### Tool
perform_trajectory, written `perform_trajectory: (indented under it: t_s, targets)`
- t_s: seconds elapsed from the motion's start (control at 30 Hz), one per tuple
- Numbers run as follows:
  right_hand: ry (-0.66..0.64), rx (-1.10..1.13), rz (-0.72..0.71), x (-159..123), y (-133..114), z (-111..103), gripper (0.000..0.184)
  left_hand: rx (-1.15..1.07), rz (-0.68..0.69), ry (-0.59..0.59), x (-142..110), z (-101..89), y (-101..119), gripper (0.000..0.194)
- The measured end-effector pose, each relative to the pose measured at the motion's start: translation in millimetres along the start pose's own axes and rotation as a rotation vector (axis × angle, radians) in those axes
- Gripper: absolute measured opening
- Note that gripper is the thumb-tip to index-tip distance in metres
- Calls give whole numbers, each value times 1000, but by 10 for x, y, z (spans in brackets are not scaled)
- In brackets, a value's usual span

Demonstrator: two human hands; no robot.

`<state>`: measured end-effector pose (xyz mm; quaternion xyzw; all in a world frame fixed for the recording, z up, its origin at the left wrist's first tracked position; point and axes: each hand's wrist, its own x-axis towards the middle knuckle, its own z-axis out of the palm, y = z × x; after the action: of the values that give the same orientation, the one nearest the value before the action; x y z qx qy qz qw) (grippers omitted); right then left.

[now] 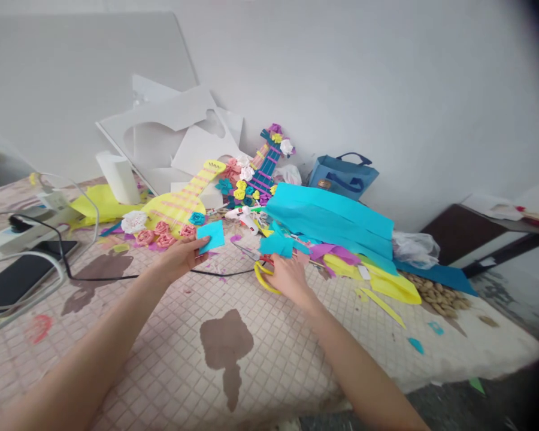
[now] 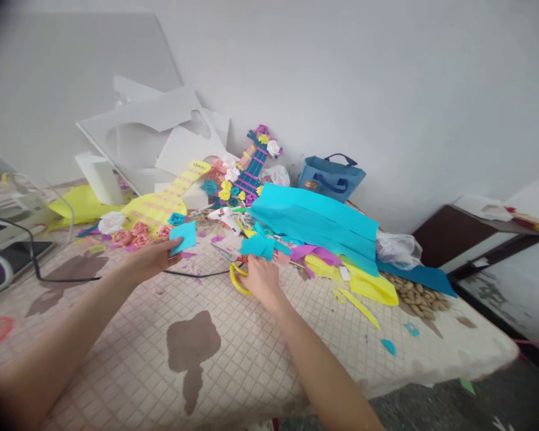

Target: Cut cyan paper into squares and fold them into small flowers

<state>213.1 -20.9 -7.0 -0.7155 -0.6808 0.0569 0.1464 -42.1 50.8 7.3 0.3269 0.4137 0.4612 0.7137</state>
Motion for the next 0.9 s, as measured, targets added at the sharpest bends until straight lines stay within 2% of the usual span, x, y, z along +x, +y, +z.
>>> perform_trajectory:
  t_s: [0.07, 0.23, 0.33, 0.43, 0.6, 0.73, 0.9]
  targets:
    - [-10, -121, -36, 12, 26, -18, 46, 1, -2, 7, -6, 3, 1, 9]
    - [-4, -128, -31, 55, 93, -102, 45, 52, -2, -24, -56, 44, -50, 11]
    - [-2, -112, 2, 125, 236, -209, 45, 178, 10, -108, -76, 112, -145, 16]
    - [30, -57, 90, 217, 430, -311, 44, 334, 0, -201, -34, 259, -254, 19]
    - [97, 3, 179, 309, 661, -381, 51, 524, 61, -306, 265, 714, -350, 13]
    - [129, 19, 204, 319, 717, -382, 52, 757, 145, -305, 627, 1060, -423, 17]
    - [121, 19, 220, 334, 748, -376, 51, 1165, 257, -226, 910, 1231, -545, 34]
